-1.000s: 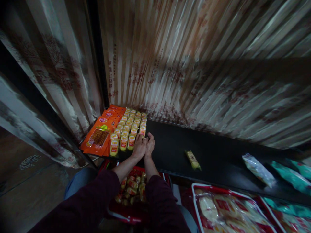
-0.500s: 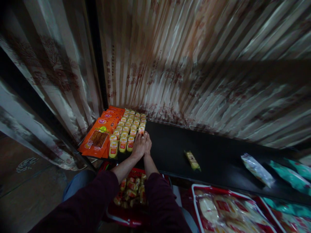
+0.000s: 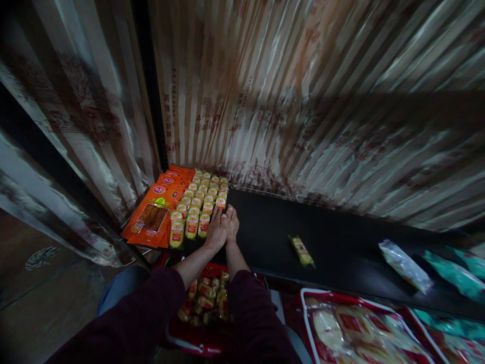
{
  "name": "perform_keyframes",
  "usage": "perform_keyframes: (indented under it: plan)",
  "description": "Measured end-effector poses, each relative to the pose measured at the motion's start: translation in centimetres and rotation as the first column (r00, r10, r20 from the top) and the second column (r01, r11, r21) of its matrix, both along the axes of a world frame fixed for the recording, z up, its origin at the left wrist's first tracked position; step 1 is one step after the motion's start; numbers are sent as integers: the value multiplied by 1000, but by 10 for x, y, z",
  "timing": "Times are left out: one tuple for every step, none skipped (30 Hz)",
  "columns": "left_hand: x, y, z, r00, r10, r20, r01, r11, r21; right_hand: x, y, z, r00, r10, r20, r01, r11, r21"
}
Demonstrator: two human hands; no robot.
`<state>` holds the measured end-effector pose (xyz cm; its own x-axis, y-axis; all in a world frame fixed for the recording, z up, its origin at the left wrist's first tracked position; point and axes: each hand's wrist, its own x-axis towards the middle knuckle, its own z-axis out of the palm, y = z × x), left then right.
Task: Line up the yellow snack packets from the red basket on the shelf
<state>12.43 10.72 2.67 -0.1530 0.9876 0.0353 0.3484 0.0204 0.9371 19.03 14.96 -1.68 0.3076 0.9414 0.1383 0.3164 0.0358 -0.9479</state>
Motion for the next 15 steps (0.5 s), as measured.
perform_keyframes:
  plan:
    - [-1,-2,2,1000,-6,5,6,1000,-12,1,2,2,1000,-6,-24,6,1000,2]
    - [-2,-3,5,1000,-10,9,10,1000,-27,2,5,3,999,-9,-52,10,1000,4]
    - [-4,-5,8,1000,-15,10,15,999,-40,3,8,5,996,-12,-89,13,1000,1]
    - [-5,-7,11,1000,-24,10,25,998,-50,4,11,6,990,-16,-139,15,1000,-5]
    - [-6,-8,15,999,-37,9,38,998,-58,5,15,8,981,-18,-196,15,1000,-16]
    - [-6,-10,18,999,-50,8,50,997,-62,6,19,9,967,-18,-253,12,1000,-29]
    - [-7,-11,20,998,-61,9,61,996,-63,6,24,10,954,-16,-300,3,999,-42]
    - [-8,-12,23,998,-70,9,70,996,-63,6,28,10,942,-9,-337,-9,999,-50]
    - [-8,-12,25,997,-76,10,77,995,-64,6,33,11,931,-2,-365,-20,998,-56]
    - [-8,-13,26,997,-82,10,83,995,-63,5,37,12,922,3,-388,-28,998,-61]
    - [-8,-13,27,996,-87,10,87,994,-61,5,42,12,915,3,-404,-32,997,-65]
    - [-9,-13,28,996,-90,11,90,994,-60,4,46,12,912,5,-410,-35,997,-68]
    - [-9,-13,29,996,-89,13,90,994,-60,3,50,13,913,10,-407,-41,997,-68]
    - [-9,-13,29,996,-86,15,87,994,-60,2,52,13,916,21,-400,-49,997,-61]
    - [-9,-13,29,996,-82,18,83,995,-57,2,55,13,923,37,-384,-59,997,-45]
